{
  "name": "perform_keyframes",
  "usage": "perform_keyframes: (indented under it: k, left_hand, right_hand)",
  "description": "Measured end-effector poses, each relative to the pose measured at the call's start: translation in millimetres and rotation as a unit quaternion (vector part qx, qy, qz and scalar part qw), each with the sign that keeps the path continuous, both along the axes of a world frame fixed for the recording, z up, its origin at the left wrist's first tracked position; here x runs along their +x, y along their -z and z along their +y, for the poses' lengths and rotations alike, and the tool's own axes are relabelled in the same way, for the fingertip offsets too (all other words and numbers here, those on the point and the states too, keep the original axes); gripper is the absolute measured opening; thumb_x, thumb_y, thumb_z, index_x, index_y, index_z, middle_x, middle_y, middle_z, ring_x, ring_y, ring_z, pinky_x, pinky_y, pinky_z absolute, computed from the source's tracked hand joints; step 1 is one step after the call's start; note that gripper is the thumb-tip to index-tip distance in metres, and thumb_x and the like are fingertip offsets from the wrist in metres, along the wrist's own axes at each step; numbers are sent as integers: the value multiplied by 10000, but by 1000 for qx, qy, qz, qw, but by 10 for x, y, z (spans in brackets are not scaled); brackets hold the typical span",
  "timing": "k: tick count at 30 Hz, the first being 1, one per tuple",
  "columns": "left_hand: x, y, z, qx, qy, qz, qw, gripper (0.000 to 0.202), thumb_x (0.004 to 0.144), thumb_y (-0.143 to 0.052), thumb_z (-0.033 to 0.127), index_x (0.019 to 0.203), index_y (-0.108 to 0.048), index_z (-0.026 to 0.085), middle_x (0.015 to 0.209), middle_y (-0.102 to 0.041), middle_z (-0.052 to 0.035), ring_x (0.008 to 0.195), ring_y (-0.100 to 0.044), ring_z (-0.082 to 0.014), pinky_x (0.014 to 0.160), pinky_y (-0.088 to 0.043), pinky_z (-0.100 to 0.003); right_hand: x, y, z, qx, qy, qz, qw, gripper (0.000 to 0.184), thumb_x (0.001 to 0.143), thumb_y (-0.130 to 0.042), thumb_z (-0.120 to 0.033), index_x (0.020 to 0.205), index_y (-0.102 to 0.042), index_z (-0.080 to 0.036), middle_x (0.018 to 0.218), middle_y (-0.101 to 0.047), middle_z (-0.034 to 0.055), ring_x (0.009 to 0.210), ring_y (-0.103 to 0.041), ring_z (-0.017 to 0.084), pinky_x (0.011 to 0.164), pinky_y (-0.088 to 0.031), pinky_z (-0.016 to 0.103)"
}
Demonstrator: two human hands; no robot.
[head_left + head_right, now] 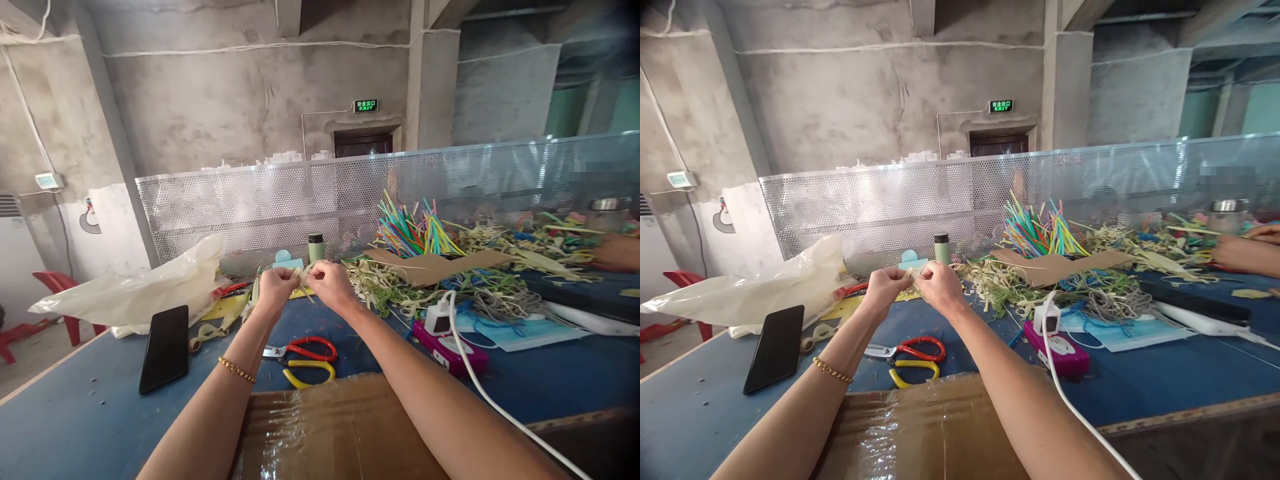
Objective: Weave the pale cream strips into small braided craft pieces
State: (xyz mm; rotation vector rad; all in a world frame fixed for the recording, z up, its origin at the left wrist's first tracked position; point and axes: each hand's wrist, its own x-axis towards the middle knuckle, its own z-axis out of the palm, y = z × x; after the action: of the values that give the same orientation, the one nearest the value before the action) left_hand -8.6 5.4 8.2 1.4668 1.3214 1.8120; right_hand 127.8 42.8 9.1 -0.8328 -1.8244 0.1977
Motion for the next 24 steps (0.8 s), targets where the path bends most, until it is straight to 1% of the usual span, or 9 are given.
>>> perform_keyframes:
  k: [4,7,9,11,13,15,19,21,24]
  left_hand:
    - [16,18,11,11,-29,38,999,58,526,-679,175,548,-650,131,477,-486,47,487,-381,-83,480,-249,-229]
    - [41,8,-7,8,-20,5,1000,104,510,-721,201,537,-657,124,467,-477,46,490,-370,-80,482,-246,-230]
    - [55,0,-19,0,3,-30,1000,171,488,-765,244,563,-685,114,479,-507,35,500,-384,-83,492,-262,-232]
    - [59,2,-23,-8,18,-46,999,216,471,-788,270,584,-700,109,489,-524,25,504,-388,-85,498,-266,-235]
    - [56,11,-18,-10,26,-36,999,215,485,-780,277,591,-699,108,492,-526,20,503,-385,-88,497,-256,-239]
    - [54,20,-14,-6,28,1,1000,174,526,-746,272,573,-681,117,489,-516,20,500,-377,-91,495,-243,-243]
    - [86,-3,-56,24,-21,151,988,121,582,-657,178,478,-609,141,464,-484,24,504,-376,-98,504,-230,-246]
    - [121,-34,-104,26,-47,216,975,112,591,-627,133,479,-622,143,465,-509,15,525,-415,-114,521,-246,-248]
    - [169,-78,-175,24,-56,251,966,116,601,-608,100,509,-658,149,468,-526,12,538,-435,-126,537,-251,-255]
  right_hand:
    - [-11,8,-2,-1,-21,13,1000,154,720,-614,-182,580,-552,-181,635,-616,9,611,-531,130,577,-359,240]
    - [-21,8,-12,-20,-55,23,998,211,782,-639,-298,618,-589,-175,594,-612,12,567,-528,129,539,-364,239]
    - [-26,4,-26,-55,-85,36,994,286,800,-651,-409,646,-596,-173,567,-601,9,526,-531,126,503,-372,235]
    - [-31,-4,-42,-108,-106,62,987,343,774,-678,-495,686,-586,-177,561,-596,5,489,-545,128,468,-393,233]
    - [-32,-11,-54,-158,-122,94,975,381,736,-710,-536,748,-562,-186,589,-607,3,476,-569,138,442,-418,236]
    - [-25,-16,-54,-172,-130,114,970,388,737,-715,-534,812,-541,-196,634,-628,8,490,-592,146,440,-437,241]
    - [24,-23,-10,-78,-94,52,991,221,847,-623,-408,803,-586,-194,650,-650,27,579,-612,159,533,-444,255]
    - [57,-31,21,-30,-70,3,997,149,844,-613,-303,751,-630,-188,682,-671,37,657,-622,168,602,-439,262]
    - [104,-57,53,13,-33,-30,999,99,790,-629,-206,704,-673,-186,748,-683,41,728,-612,169,675,-428,267]
